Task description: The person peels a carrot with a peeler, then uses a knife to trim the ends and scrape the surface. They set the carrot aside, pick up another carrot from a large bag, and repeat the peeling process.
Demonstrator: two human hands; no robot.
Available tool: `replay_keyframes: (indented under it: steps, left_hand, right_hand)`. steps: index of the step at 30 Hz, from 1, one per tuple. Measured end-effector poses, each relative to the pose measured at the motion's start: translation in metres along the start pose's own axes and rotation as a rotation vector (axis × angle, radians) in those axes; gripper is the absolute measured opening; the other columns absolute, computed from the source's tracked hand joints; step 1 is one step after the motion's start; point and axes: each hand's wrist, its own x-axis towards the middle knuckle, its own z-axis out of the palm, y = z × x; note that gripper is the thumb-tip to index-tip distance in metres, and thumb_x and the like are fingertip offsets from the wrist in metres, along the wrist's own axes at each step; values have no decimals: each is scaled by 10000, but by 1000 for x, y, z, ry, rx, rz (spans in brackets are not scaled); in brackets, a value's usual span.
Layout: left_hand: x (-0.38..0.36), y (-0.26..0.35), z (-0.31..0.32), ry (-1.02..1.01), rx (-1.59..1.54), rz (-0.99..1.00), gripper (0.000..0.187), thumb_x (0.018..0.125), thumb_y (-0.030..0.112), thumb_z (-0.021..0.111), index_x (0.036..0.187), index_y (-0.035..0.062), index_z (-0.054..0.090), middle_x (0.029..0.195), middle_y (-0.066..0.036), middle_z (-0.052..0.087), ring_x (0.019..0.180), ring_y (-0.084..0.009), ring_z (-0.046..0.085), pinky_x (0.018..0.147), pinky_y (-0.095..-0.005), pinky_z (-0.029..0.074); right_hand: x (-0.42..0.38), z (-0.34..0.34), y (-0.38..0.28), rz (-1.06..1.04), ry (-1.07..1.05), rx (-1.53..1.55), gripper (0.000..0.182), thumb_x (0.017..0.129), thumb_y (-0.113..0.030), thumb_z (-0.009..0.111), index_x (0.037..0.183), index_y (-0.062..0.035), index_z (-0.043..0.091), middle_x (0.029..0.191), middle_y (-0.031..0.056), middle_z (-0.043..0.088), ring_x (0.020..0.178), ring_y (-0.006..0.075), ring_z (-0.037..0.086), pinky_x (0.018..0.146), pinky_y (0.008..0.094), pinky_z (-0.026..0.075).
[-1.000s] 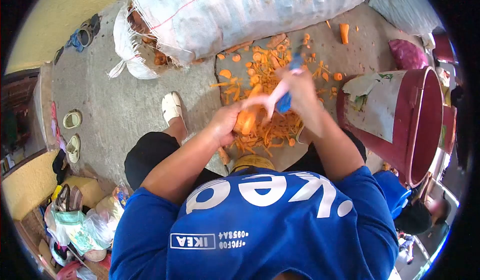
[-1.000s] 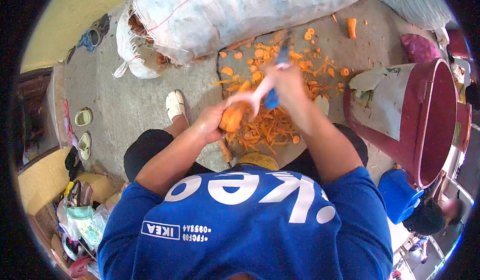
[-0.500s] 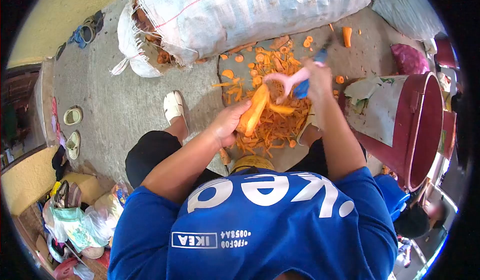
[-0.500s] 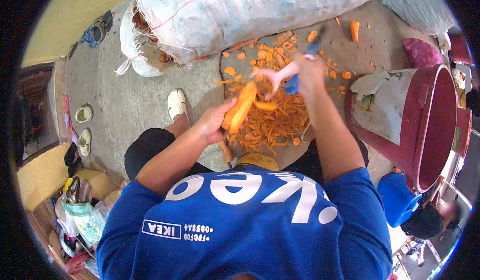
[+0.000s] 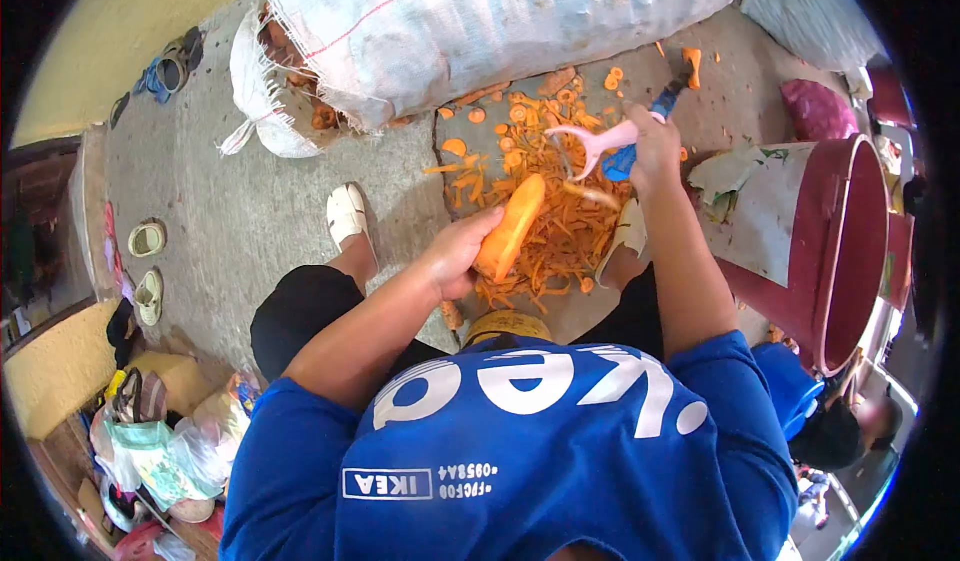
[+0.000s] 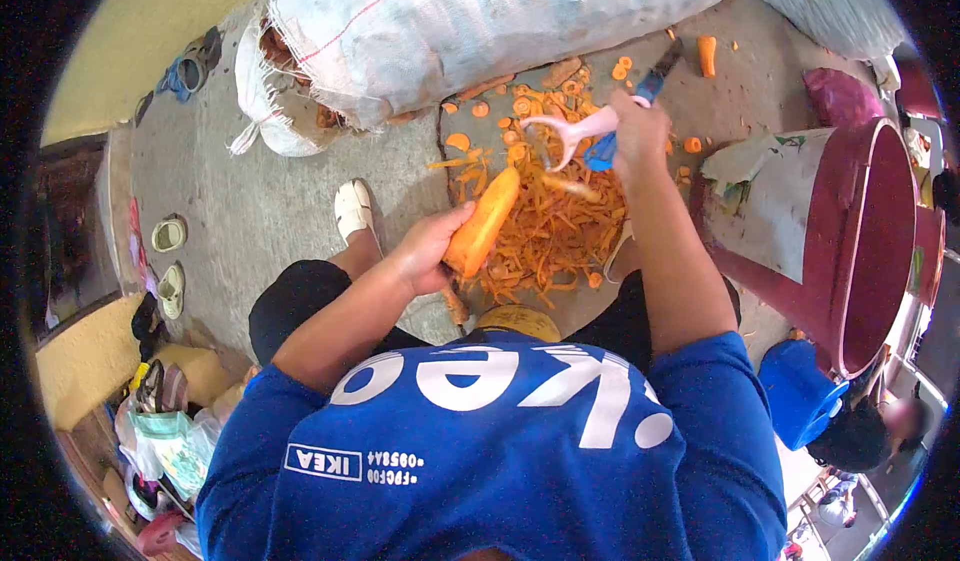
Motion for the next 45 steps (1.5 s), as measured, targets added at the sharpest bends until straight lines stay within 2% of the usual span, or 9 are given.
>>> replay_keyframes:
  steps: [4,6,9,13,16,20,25,32,45]
  left_hand:
    - [1,2,3,3,-54,21,333,823,304,395,1020,41,450,808,-62,534,653,-148,533,549,-258,440]
    - [6,-1,-5,-43,31,24,335,819,306,406,1042,58,438,813,-56,530,654,-147,531,556,-255,437]
    - [5,0,-7,-69,59,59,347,814,313,416,1067,76,421,809,-54,525,657,-148,529,571,-264,437]
    - [-3,5,4,-46,26,144,369,814,327,410,1082,72,413,825,-67,517,705,-154,527,586,-282,438]
    - [1,5,-5,-78,-85,32,393,814,340,405,1084,56,407,852,-78,516,737,-161,525,603,-299,443]
    - [0,3,7,-44,-122,12,383,817,335,399,1050,32,418,873,-84,523,715,-170,530,609,-299,452]
    - [1,1,-4,-66,21,123,353,820,308,399,1047,37,420,894,-80,524,708,-173,530,603,-279,449]
    - [-4,9,10,-56,-196,4,352,848,306,323,1072,49,410,920,-77,519,774,-165,528,672,-293,436]
    - [6,5,4,-33,-103,68,361,845,306,333,1047,21,420,875,-90,523,735,-184,531,657,-310,444]
  right_hand:
    - [-73,35,-7,142,-418,-63,136,665,-82,586,710,-69,459,584,-10,434,496,90,423,443,244,345]
    - [-67,33,1,144,-417,-149,139,664,-86,590,708,-70,459,587,-4,434,494,100,421,451,253,354]
    - [-17,14,-5,29,4,-20,138,667,-106,582,702,-56,457,597,13,439,500,111,427,475,279,376]
    - [-32,18,-24,7,-69,9,116,673,-90,569,704,-63,460,589,5,443,499,112,435,457,255,359]
    - [-75,35,-11,133,-480,-67,144,653,-62,592,708,-67,459,579,-10,441,487,91,424,449,234,341]
    - [-75,37,1,156,-440,-149,160,633,-70,616,702,-39,475,596,10,465,515,98,449,447,242,359]
    - [-12,12,-9,-41,33,-31,140,640,-71,609,705,-39,489,621,15,473,513,103,447,439,258,364]
    - [-91,42,-7,134,-429,-67,185,642,-74,610,744,-63,456,607,-3,445,511,85,426,455,225,339]
    - [-50,33,9,164,-281,-61,145,656,-101,602,692,-51,471,604,25,455,498,108,443,447,261,372]
